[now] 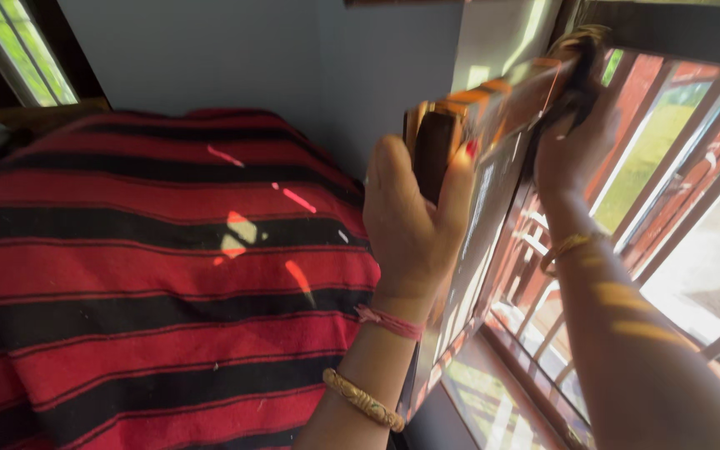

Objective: The person wipes the wooden window frame and metal security bars with a dark cloth, then wrings the cloth in a small metal bowl of water and continues wiping the frame and bars. The person also wipes the adjacent wall near the window.

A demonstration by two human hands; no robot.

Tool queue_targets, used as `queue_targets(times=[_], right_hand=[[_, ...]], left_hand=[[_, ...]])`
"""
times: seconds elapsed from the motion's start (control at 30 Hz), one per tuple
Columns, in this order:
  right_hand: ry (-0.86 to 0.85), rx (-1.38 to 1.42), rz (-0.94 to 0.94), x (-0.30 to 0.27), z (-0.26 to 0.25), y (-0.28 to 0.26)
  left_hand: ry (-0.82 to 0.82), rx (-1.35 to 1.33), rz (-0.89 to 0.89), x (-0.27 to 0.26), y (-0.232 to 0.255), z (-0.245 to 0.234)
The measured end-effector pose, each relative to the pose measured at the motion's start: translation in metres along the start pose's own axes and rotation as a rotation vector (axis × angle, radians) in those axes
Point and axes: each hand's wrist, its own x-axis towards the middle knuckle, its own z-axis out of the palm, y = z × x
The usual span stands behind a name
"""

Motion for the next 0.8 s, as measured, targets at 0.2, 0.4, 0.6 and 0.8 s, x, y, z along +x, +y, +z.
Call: queue_targets(times=[0.2,0.4,0.6,0.8], right_hand=[[-0.198,-0.298,0.312,-0.158,-0.035,0.019],[-0.455,-0.31,0.682,-0.354,-0.062,0.06],[-0.53,0.193,1.288,-0.43,-0.079,0.09],[-0.506,0.402,1.611,-0.45,-0.119,0.008]], left_hand=[[0.003,0.004,0.029,0.002,0.0,-0.002],[0.0,-0.001,0.024,0.008,-0.003,-0.003],[0.055,-0.149,0.148,0.006,-0.025,0.005],[0.075,-0.021,0.157,0.012,-0.039,0.013]])
